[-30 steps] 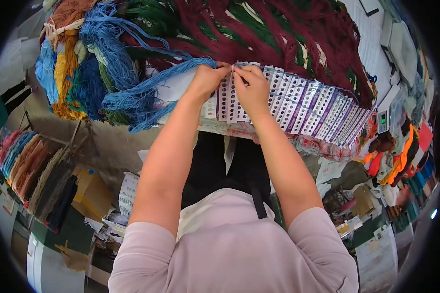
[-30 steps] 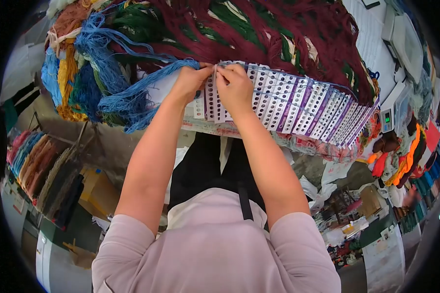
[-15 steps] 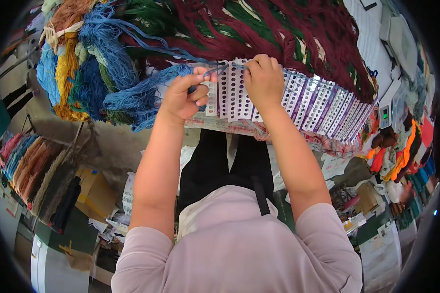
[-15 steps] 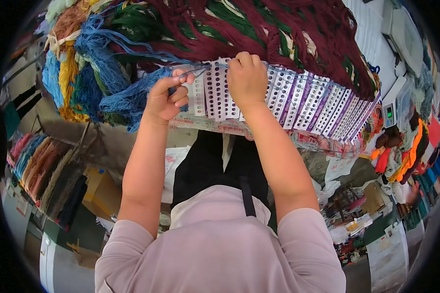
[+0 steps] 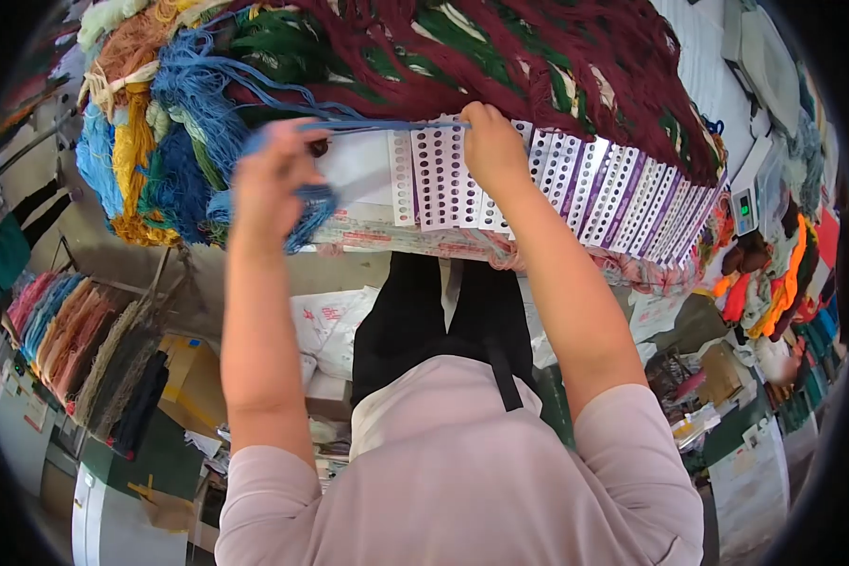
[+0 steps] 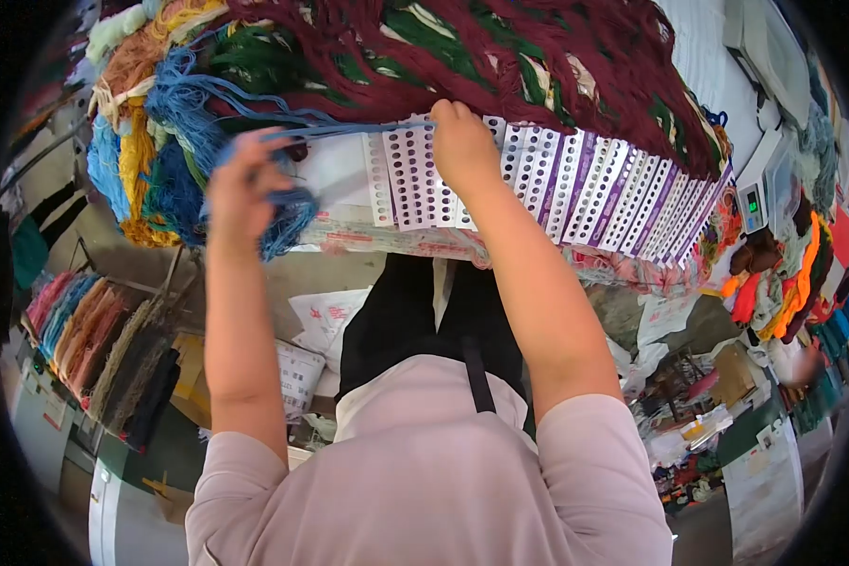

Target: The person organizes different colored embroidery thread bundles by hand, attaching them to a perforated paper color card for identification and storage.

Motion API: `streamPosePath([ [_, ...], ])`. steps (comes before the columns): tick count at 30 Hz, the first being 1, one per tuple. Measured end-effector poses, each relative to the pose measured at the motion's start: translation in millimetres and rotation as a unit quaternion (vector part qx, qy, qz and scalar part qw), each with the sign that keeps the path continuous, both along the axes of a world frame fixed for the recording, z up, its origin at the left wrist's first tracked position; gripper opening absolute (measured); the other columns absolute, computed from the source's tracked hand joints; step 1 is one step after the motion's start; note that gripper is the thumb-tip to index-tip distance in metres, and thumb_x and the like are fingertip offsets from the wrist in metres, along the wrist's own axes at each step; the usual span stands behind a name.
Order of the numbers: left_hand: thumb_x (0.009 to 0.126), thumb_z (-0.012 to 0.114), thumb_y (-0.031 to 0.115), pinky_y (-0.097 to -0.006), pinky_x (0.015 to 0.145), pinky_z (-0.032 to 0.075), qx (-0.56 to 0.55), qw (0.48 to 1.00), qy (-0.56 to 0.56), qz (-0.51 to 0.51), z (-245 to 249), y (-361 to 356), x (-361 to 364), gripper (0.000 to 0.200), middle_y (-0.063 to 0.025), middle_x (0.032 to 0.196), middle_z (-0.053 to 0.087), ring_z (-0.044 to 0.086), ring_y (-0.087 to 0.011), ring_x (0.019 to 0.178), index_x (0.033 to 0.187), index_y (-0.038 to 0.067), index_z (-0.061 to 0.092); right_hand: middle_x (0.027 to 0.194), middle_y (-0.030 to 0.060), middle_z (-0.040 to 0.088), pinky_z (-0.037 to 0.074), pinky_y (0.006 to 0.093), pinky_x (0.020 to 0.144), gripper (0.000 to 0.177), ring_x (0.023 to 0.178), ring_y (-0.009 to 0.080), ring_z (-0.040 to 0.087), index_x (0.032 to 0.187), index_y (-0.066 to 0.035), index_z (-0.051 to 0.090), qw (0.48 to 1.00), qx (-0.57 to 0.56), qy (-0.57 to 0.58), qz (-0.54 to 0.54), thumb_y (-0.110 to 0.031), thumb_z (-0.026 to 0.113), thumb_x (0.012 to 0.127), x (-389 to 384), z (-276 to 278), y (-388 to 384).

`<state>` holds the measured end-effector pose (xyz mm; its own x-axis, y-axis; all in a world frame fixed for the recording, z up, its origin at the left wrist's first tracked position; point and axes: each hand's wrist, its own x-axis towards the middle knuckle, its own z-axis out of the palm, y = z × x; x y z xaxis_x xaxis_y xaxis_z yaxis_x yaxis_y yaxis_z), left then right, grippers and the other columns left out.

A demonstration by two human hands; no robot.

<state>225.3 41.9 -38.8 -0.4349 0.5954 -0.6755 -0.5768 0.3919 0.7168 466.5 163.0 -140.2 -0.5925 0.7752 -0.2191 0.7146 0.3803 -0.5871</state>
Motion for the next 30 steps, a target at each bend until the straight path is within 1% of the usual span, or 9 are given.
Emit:
streamPosePath([
  [4, 0.096, 0.047, 0.016, -0.0261, 0.051, 0.040, 0.226, 0.970, 0.009, 0.087, 74, -6, -88, 0.014, -0.0028, 0.085, 0.059, 0.030, -0.0049, 0.044, 0.091, 0.007, 0.056, 0.093, 0.0173, 0.058, 0.047, 0.0485, 0.074, 0.010, 0.087, 0.0389, 0.057, 0.096, -0.005, 0.051, 1.000, 0.001, 0.002, -0.017, -0.007, 0.048, 0.086, -4, 0, -2],
  [5, 0.097, 0.048, 0.021, -0.0252, 0.053, 0.044, 0.071, 0.964, 0.213, 0.145, 86, -1, -90, 0.024, -0.0070, 0.105, 0.062, 0.043, -0.0055, 0.053, 0.108, 0.001, 0.057, 0.093, 0.0167, 0.058, 0.047, 0.0482, 0.074, 0.009, 0.086, 0.0386, 0.057, 0.095, -0.005, 0.052, 1.000, -0.001, 0.015, -0.020, -0.009, 0.051, 0.086, -4, 3, -3],
  [8, 0.094, 0.057, 0.020, -0.0241, 0.060, 0.053, -0.045, 0.862, 0.503, -0.048, 107, 17, -71, 0.042, -0.0093, 0.133, 0.050, 0.058, -0.0162, 0.101, 0.132, 0.005, 0.049, 0.087, 0.0137, 0.057, 0.047, 0.0444, 0.070, 0.012, 0.081, 0.0347, 0.058, 0.094, -0.005, 0.055, 0.993, -0.026, 0.091, -0.068, -0.013, 0.059, 0.086, -7, 23, -9],
  [10, 0.094, 0.057, 0.019, -0.0248, 0.062, 0.054, -0.022, 0.910, 0.402, -0.101, 118, 25, -29, 0.041, -0.0076, 0.135, 0.049, 0.056, -0.0167, 0.105, 0.132, 0.008, 0.051, 0.085, 0.0108, 0.057, 0.047, 0.0374, 0.067, 0.016, 0.076, 0.0260, 0.059, 0.099, -0.005, 0.058, 0.975, -0.086, 0.168, -0.116, -0.015, 0.061, 0.088, -16, 72, -18],
  [12, 0.097, 0.038, 0.038, -0.0327, 0.090, 0.038, 0.123, 0.982, 0.091, -0.114, 126, 23, 8, 0.052, -0.0084, 0.142, 0.043, 0.046, -0.0187, 0.121, 0.139, 0.008, 0.043, 0.088, 0.0085, 0.058, 0.047, 0.0329, 0.068, 0.016, 0.076, 0.0202, 0.059, 0.098, -0.003, 0.061, 0.935, -0.173, 0.273, -0.145, -0.016, 0.063, 0.087, -31, 137, -26],
  [15, 0.098, 0.030, 0.045, -0.0365, 0.106, 0.027, 0.148, 0.967, -0.169, -0.123, 145, 22, 52, 0.062, -0.0074, 0.148, 0.038, 0.035, -0.0190, 0.134, 0.143, 0.004, 0.037, 0.097, 0.0046, 0.058, 0.045, 0.0266, 0.077, 0.019, 0.087, 0.0124, 0.056, 0.102, 0.000, 0.063, 0.901, -0.243, 0.358, -0.044, -0.010, 0.064, 0.086, -39, 201, -27],
  [22, 0.091, 0.033, 0.029, -0.0331, 0.108, 0.027, 0.216, 0.943, -0.208, -0.147, 168, 23, 78, 0.060, -0.0065, 0.146, 0.040, 0.038, -0.0178, 0.131, 0.141, -0.004, 0.037, 0.078, -0.0007, 0.059, 0.040, 0.0227, 0.062, 0.012, 0.067, 0.0057, 0.049, 0.088, 0.000, 0.063, 0.819, -0.439, 0.362, -0.064, -0.010, 0.066, 0.083, -26, 249, -24],
  [24, 0.089, 0.034, 0.032, -0.0333, 0.105, 0.031, 0.207, 0.945, -0.213, -0.140, 172, 24, 83, 0.063, -0.0096, 0.143, 0.043, 0.043, -0.0183, 0.125, 0.141, -0.005, 0.036, 0.081, 0.0010, 0.061, 0.044, 0.0238, 0.066, 0.010, 0.071, 0.0072, 0.053, 0.090, 0.000, 0.063, 0.755, -0.513, 0.396, -0.103, -0.009, 0.064, 0.086, -19, 254, -24],
  [30, 0.089, 0.037, 0.036, -0.0278, 0.086, 0.041, 0.210, 0.937, -0.238, -0.144, 171, 23, 76, 0.063, -0.0131, 0.126, 0.056, 0.054, -0.0135, 0.098, 0.136, -0.006, 0.043, 0.089, 0.0060, 0.066, 0.049, 0.0269, 0.080, 0.012, 0.083, 0.0113, 0.061, 0.094, 0.002, 0.063, 0.732, -0.518, 0.430, -0.105, -0.010, 0.061, 0.090, -10, 261, -25],
])
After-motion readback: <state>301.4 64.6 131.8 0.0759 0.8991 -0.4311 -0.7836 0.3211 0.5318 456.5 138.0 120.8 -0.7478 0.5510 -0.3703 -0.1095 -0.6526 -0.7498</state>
